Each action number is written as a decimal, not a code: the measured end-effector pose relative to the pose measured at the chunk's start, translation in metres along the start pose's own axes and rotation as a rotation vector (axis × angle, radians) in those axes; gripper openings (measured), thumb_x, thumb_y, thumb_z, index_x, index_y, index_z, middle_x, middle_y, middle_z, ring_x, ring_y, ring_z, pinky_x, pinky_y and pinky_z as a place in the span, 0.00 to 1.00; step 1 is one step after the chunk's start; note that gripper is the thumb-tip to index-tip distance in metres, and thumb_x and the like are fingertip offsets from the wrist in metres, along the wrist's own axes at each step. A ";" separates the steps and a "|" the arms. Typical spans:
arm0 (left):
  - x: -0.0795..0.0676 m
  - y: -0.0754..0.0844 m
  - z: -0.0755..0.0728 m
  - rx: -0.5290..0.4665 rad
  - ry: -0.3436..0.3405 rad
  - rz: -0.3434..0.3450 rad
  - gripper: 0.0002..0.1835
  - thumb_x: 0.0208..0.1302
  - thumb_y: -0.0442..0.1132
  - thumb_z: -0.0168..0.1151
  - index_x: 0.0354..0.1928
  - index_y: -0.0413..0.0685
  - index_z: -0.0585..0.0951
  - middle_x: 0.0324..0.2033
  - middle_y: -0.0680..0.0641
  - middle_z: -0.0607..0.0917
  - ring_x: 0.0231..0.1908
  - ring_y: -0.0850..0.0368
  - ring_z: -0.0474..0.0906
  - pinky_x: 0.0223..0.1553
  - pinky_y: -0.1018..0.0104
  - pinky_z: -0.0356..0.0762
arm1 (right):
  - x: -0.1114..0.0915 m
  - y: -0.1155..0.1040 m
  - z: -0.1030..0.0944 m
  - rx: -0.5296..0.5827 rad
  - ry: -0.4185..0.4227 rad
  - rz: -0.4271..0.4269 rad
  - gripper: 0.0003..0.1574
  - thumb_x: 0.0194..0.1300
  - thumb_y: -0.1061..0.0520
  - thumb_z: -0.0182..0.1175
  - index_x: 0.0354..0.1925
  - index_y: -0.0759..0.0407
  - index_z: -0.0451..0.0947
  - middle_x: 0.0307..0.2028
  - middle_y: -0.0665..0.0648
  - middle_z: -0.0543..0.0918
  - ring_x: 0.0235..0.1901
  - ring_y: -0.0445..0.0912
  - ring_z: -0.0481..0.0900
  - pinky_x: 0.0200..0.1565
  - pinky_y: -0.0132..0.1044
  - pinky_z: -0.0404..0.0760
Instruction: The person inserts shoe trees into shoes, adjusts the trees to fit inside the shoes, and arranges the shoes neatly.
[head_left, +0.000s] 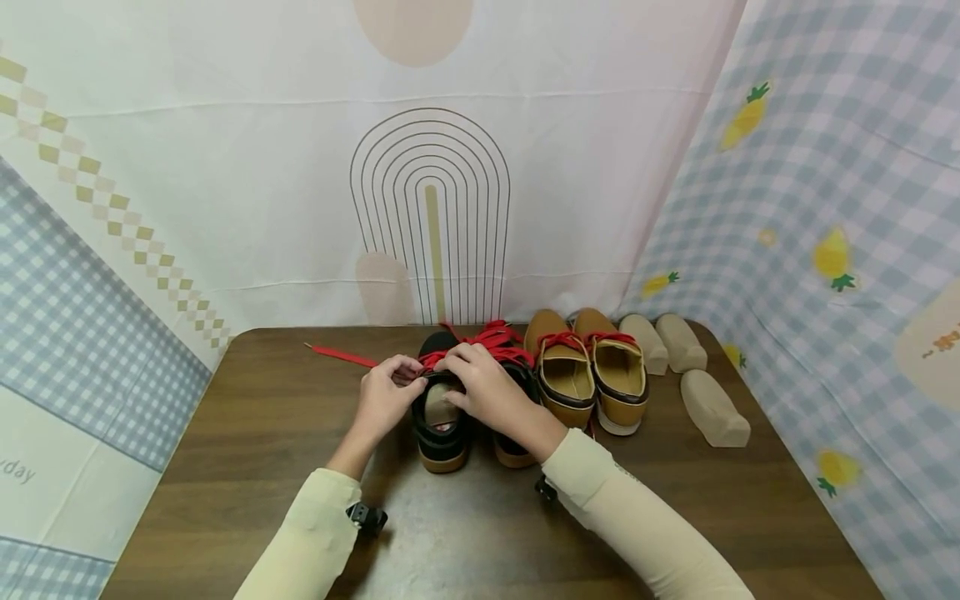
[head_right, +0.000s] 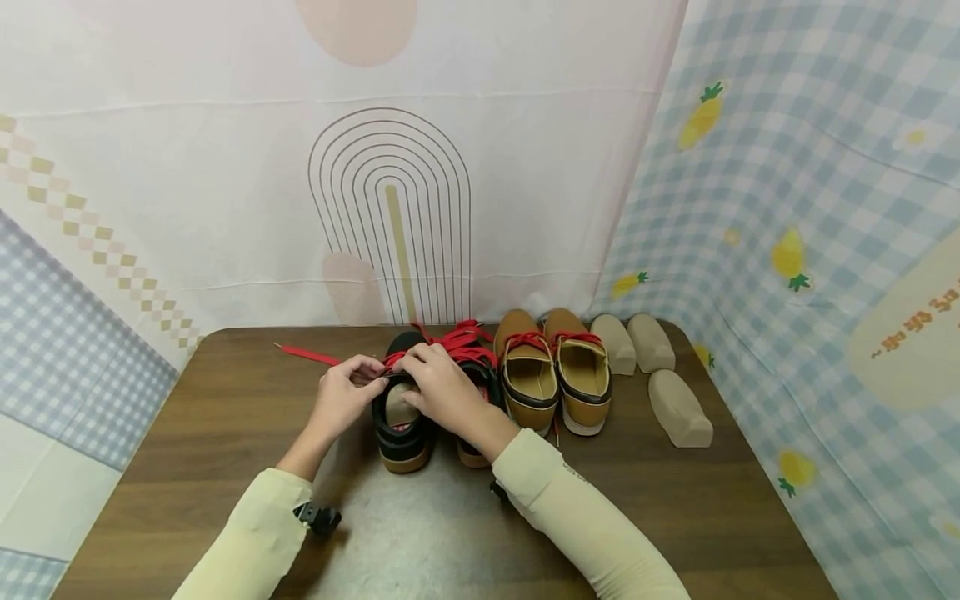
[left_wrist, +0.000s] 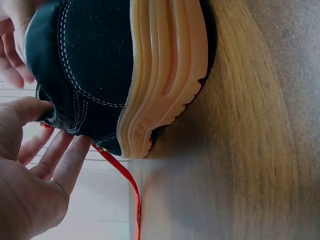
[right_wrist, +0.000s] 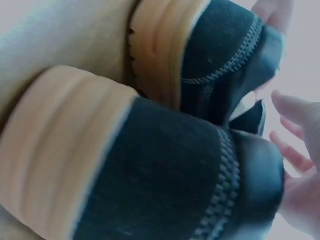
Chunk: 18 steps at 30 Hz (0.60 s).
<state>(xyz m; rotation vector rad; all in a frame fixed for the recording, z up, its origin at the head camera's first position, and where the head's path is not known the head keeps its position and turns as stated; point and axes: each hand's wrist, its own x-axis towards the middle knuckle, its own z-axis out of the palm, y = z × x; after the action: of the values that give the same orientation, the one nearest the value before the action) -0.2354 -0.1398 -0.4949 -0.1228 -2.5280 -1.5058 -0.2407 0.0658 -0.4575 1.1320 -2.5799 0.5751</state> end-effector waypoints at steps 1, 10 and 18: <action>0.000 0.000 0.000 0.001 0.000 -0.001 0.07 0.61 0.34 0.73 0.40 0.44 0.86 0.35 0.44 0.88 0.37 0.52 0.84 0.40 0.69 0.81 | 0.002 0.001 -0.001 0.003 -0.022 0.014 0.23 0.59 0.57 0.77 0.52 0.54 0.83 0.52 0.55 0.81 0.52 0.50 0.77 0.55 0.42 0.80; 0.001 0.000 0.001 0.005 0.012 -0.001 0.06 0.60 0.34 0.73 0.39 0.44 0.86 0.34 0.44 0.88 0.36 0.52 0.85 0.40 0.69 0.81 | 0.016 0.002 0.000 -0.019 -0.191 0.116 0.24 0.60 0.51 0.77 0.49 0.54 0.78 0.47 0.54 0.78 0.49 0.50 0.74 0.54 0.43 0.78; 0.001 -0.001 0.001 -0.004 0.016 0.001 0.06 0.60 0.33 0.72 0.39 0.43 0.86 0.34 0.43 0.88 0.36 0.52 0.84 0.39 0.71 0.80 | 0.022 0.001 0.003 -0.044 -0.224 0.150 0.26 0.57 0.50 0.79 0.45 0.52 0.74 0.44 0.52 0.76 0.47 0.50 0.73 0.49 0.43 0.77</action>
<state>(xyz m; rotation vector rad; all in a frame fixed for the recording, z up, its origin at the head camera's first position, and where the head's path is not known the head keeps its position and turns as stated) -0.2362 -0.1391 -0.4960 -0.1123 -2.5130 -1.5050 -0.2563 0.0510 -0.4522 1.0480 -2.8724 0.4433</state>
